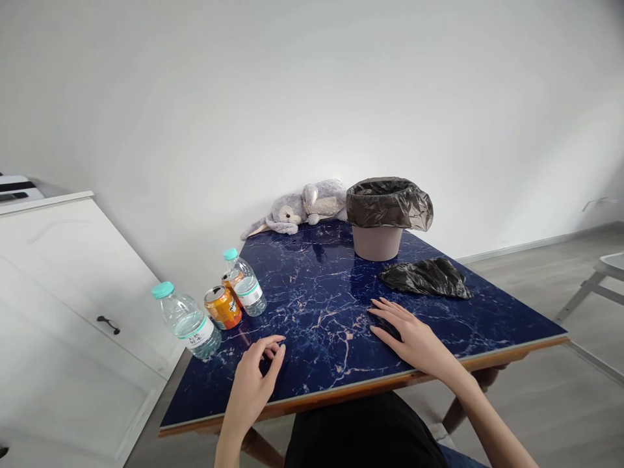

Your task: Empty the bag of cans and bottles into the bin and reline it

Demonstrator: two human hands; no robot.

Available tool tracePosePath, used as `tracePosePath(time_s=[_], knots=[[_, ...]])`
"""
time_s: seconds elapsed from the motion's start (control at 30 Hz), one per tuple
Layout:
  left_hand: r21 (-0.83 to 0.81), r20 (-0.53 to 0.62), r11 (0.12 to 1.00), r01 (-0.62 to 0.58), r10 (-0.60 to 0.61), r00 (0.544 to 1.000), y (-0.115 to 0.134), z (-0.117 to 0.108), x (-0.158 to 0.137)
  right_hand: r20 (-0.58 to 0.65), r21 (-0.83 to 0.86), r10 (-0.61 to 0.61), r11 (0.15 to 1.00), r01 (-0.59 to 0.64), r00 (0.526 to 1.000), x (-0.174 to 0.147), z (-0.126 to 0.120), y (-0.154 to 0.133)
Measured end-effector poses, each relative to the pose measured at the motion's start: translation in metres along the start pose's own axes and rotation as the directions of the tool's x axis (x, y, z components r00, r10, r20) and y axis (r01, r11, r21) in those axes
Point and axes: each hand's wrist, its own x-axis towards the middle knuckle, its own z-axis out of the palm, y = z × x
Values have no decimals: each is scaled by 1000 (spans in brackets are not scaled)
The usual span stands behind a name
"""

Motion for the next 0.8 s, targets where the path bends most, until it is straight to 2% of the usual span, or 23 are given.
tracePosePath(time_s=[0.2, 0.43, 0.8], knots=[[1, 1, 1000, 3, -3, 1000, -1, 0, 0, -19, 12, -6, 1000, 6, 1000, 0, 0, -1], [-3, 0, 1000, 5, -5, 1000, -2, -1, -1, 28, 5, 23, 1000, -23, 999, 0, -1, -2], [-1, -13, 1000, -10, 10, 1000, -3, 0, -1, 0, 2, 6, 1000, -6, 1000, 1, -1, -2]])
